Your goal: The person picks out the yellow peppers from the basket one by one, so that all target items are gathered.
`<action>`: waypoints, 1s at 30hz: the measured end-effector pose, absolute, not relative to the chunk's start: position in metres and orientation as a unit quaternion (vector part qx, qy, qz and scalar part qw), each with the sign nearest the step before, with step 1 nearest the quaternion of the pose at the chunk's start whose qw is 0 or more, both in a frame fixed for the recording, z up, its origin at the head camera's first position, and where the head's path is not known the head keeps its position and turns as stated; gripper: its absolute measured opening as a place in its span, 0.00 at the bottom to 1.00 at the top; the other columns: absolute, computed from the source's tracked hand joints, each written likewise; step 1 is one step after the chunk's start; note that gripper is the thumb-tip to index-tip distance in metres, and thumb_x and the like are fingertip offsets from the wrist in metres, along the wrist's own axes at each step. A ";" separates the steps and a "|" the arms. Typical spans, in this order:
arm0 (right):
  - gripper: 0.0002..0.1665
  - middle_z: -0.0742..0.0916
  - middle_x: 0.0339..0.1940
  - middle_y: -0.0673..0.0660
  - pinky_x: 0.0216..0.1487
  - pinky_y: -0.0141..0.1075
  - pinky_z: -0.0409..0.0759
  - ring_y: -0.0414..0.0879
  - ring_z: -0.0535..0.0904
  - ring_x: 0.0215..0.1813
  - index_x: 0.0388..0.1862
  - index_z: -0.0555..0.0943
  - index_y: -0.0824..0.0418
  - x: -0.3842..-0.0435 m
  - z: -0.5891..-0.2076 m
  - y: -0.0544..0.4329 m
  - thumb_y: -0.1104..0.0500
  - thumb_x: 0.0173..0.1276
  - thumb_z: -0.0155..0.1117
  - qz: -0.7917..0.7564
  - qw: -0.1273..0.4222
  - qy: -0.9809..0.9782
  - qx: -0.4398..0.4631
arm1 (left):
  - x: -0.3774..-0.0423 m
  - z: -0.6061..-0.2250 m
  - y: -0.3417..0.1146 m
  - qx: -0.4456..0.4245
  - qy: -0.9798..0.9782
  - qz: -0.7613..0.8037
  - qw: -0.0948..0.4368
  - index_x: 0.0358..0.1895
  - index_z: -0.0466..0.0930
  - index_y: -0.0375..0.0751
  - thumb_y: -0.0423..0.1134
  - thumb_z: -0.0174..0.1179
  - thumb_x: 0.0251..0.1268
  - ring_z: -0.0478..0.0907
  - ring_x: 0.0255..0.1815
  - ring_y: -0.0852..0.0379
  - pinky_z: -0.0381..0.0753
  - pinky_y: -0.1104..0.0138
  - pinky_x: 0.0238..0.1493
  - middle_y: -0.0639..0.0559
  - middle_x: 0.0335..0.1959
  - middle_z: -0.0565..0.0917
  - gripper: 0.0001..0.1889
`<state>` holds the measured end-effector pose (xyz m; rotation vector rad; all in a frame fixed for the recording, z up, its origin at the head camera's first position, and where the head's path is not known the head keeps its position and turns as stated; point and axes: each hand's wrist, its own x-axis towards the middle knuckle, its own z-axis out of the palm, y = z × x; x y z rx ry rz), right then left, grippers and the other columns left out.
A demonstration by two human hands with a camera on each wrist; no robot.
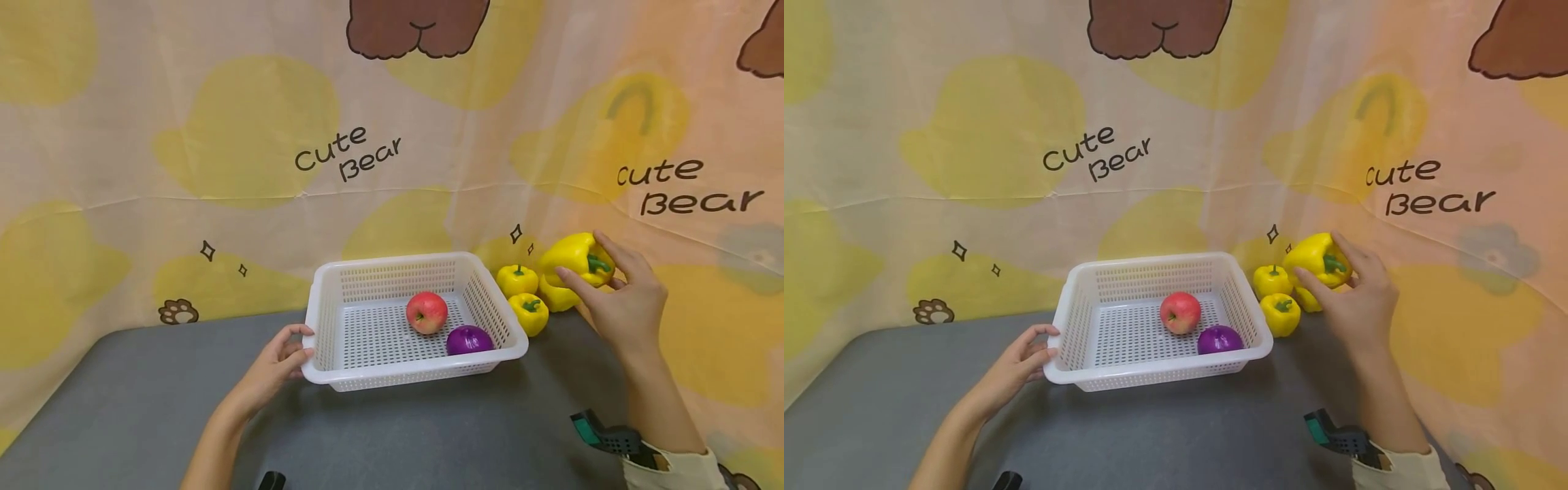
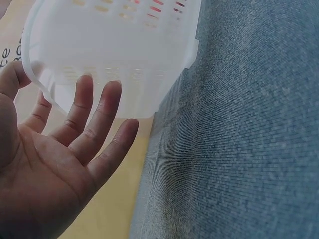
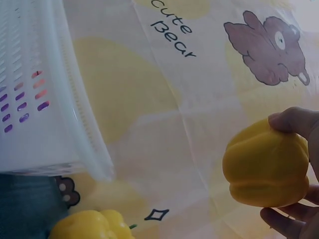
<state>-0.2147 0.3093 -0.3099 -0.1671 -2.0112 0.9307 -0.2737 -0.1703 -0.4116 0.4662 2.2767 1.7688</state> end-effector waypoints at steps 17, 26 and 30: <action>0.40 0.83 0.63 0.62 0.42 0.12 0.66 0.25 0.69 0.51 0.69 0.78 0.51 -0.226 -0.327 0.331 0.52 0.56 0.80 0.373 0.397 -0.830 -0.119 | -0.275 -0.411 -0.169 0.164 0.771 0.606 0.107 0.65 0.60 0.33 0.37 0.53 0.77 0.82 0.45 0.59 0.84 0.65 0.46 0.29 0.54 0.80 0.21; 0.40 0.81 0.68 0.60 0.49 0.25 0.64 0.52 0.73 0.63 0.71 0.76 0.50 -0.232 -0.338 0.341 0.47 0.59 0.77 0.371 0.351 -0.845 -0.159 | -0.274 -0.413 -0.170 0.166 0.770 0.606 0.110 0.66 0.59 0.34 0.37 0.53 0.77 0.82 0.46 0.59 0.84 0.66 0.46 0.27 0.57 0.79 0.22; 0.41 0.80 0.70 0.60 0.51 0.26 0.64 0.50 0.72 0.63 0.72 0.75 0.49 -0.235 -0.341 0.347 0.45 0.59 0.76 0.373 0.337 -0.846 -0.177 | -0.274 -0.413 -0.171 0.165 0.771 0.605 0.110 0.66 0.59 0.34 0.37 0.53 0.77 0.82 0.46 0.59 0.84 0.66 0.46 0.27 0.58 0.79 0.22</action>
